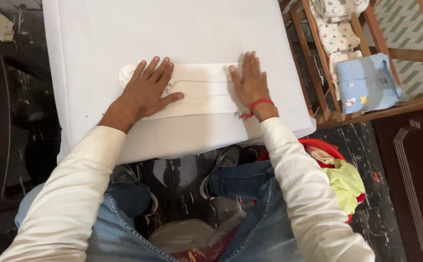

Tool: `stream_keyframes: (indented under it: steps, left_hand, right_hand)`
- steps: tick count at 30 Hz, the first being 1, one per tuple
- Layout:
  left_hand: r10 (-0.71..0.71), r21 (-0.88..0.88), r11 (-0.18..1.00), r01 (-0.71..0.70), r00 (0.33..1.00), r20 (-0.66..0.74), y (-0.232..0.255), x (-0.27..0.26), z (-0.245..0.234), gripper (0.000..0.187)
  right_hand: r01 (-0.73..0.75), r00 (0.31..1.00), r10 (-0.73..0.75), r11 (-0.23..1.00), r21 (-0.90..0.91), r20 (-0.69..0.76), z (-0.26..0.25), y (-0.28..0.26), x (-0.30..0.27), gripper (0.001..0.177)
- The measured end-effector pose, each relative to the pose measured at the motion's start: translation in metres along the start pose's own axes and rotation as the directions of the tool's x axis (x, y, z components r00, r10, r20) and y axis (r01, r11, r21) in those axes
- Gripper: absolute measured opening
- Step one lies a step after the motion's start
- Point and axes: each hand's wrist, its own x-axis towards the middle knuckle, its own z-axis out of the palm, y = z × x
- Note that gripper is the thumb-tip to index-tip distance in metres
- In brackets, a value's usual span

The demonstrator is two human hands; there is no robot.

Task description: The person folds several small garments one by one on a white surface and places each folded item into a wooden rack. The items include a light blue long-sleeved shirt, a light blue short-sleeved shirt, a patterned cloth, a white shirt, and a yellow shirt.

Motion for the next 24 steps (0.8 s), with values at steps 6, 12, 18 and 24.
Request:
stream_keyframes:
  steps: [6,12,18,24]
  left_hand:
    - [0.061,-0.187,0.973,-0.134,0.934,-0.353,0.023,0.015,-0.020,0.051]
    - [0.185,-0.288,0.904,-0.316,0.896,-0.404,0.078,0.093,-0.003,0.043]
    - [0.254,-0.224,0.917,-0.329,0.916,-0.310,0.121,0.157,0.031,0.058]
    - [0.254,-0.085,0.957,-0.278,0.941,-0.225,0.130,0.189,0.038,0.053]
  right_hand:
    - [-0.397,0.912,0.397,0.918,-0.014,0.100,-0.034,0.010,-0.033,0.063]
    - [-0.404,0.889,0.425,0.903,-0.145,0.169,-0.029,-0.003,-0.046,0.072]
    - [-0.447,0.867,0.461,0.887,-0.115,0.188,-0.024,-0.002,-0.042,0.069]
    - [-0.480,0.838,0.481,0.874,-0.072,0.256,-0.030,-0.002,-0.041,0.047]
